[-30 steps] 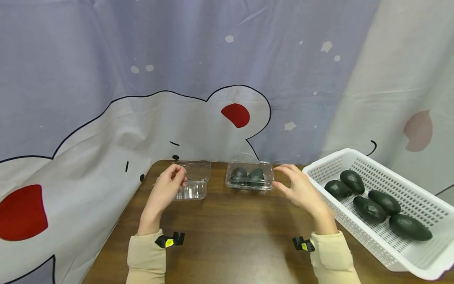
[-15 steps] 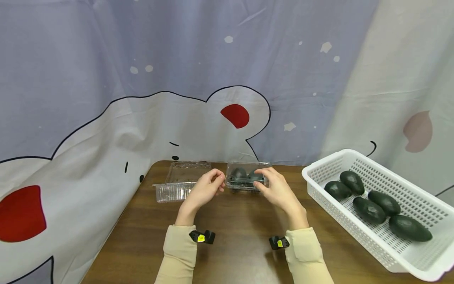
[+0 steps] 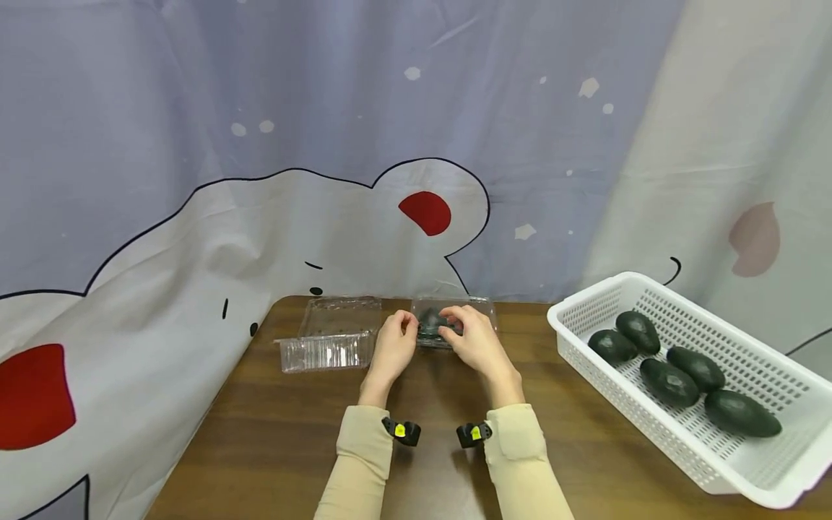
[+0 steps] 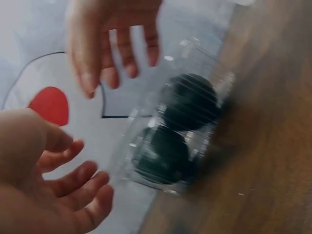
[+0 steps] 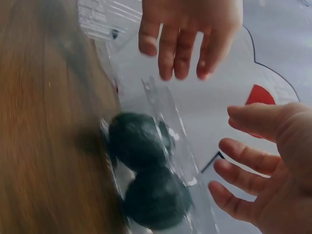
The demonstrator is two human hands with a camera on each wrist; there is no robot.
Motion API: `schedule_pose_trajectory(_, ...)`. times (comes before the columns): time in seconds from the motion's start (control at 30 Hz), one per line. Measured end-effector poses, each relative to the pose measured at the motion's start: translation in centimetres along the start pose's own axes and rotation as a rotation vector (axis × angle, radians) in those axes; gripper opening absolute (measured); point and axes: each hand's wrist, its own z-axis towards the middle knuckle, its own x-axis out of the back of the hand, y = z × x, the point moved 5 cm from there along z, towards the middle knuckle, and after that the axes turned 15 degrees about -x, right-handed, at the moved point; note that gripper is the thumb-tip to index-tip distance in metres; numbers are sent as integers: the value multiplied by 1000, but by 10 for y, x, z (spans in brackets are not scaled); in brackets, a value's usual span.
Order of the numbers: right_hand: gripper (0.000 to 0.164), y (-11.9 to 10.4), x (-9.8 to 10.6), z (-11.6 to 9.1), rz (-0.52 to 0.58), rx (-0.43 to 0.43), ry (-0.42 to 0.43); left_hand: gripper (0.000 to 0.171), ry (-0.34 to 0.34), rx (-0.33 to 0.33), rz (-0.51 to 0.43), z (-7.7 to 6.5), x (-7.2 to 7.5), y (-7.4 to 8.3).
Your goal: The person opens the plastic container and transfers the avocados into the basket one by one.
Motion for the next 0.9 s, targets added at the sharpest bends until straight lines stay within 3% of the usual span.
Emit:
schedule_pose_trajectory(0.13, 21, -3, -14, 6, -38, -13, 14, 13, 65, 4, 44, 0, -6, -10)
schedule_pose_trajectory(0.37, 12, -11, -34, 8, -134, 13, 28, 20, 52, 105, -75, -1, -15, -32)
schedule_pose_trajectory(0.5, 6, -13, -44, 9, -199, 26, 35, 29, 25, 182, -212, -5, -22, -45)
schedule_pose_trajectory(0.73, 4, -14, -55, 8, -309, 63, 72, 30, 7, 365, -568, -13, -35, -62)
schedule_pose_trajectory(0.9, 6, -19, -58, 5, -320, 89, 93, 33, 37, 418, -701, -15, -40, -68)
